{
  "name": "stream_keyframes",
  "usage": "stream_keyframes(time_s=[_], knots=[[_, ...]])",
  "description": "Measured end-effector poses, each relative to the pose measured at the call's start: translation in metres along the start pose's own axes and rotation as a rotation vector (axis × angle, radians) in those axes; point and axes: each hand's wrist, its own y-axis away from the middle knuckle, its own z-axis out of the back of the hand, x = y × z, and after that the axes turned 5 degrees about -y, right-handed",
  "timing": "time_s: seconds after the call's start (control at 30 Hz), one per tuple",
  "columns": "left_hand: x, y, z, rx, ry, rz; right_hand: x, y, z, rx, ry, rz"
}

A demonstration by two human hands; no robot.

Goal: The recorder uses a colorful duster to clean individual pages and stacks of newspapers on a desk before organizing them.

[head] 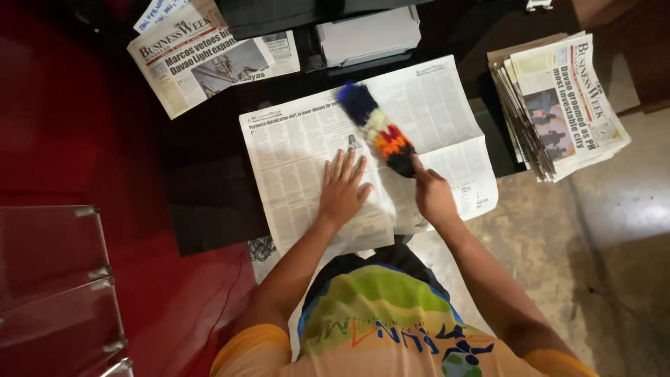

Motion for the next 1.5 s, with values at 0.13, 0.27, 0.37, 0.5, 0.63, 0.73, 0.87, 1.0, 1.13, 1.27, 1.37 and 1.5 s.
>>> stream_keyframes(time_s=[0.13,0.27,0.37,0.5,0.63,0.73,0.87,1.0,1.13,1.27,1.37,1.5], knots=[[0.001,0.001,0.001,0.008,-0.011,-0.005,-0.031,-0.02,-0.013,-0.013,0.127,-0.081],[0.005,0.004,-0.006,-0.032,0.006,0.001,-0.028,-0.033,0.003,-0.009,0.157,-0.334],[0.011,-0.004,-0.003,-0.038,0.023,-0.021,-0.111,-0.01,-0.057,-0.093,0.148,-0.155],[0.022,-0.014,0.002,0.106,0.157,0.029,-0.008,-0.016,-0.04,0.091,0.12,-0.076],[0.025,-0.019,0.004,0.049,0.096,-0.015,-0.173,-0.022,-0.062,0.015,0.278,-0.327],[0.026,-0.02,0.002,-0.12,0.034,-0.073,-0.135,-0.042,0.006,-0.093,0.324,-0.377],[0.029,-0.023,-0.008,-0.079,0.008,-0.019,-0.182,-0.006,-0.021,-0.188,0.276,-0.251],[0.029,-0.023,-0.008,-0.102,0.008,0.037,-0.11,0.072,-0.046,0.054,0.109,-0.204],[0.03,-0.028,-0.007,-0.062,-0.024,0.053,-0.118,0.081,-0.002,0.03,0.237,-0.255],[0.026,-0.026,-0.006,-0.018,-0.05,0.062,-0.14,0.072,0.047,-0.139,0.403,-0.552],[0.027,-0.029,-0.003,-0.004,-0.066,0.082,-0.136,0.097,0.023,-0.244,0.25,-0.288],[0.028,-0.029,-0.008,-0.002,-0.104,0.158,-0.021,0.138,0.009,0.171,-0.013,-0.267]])
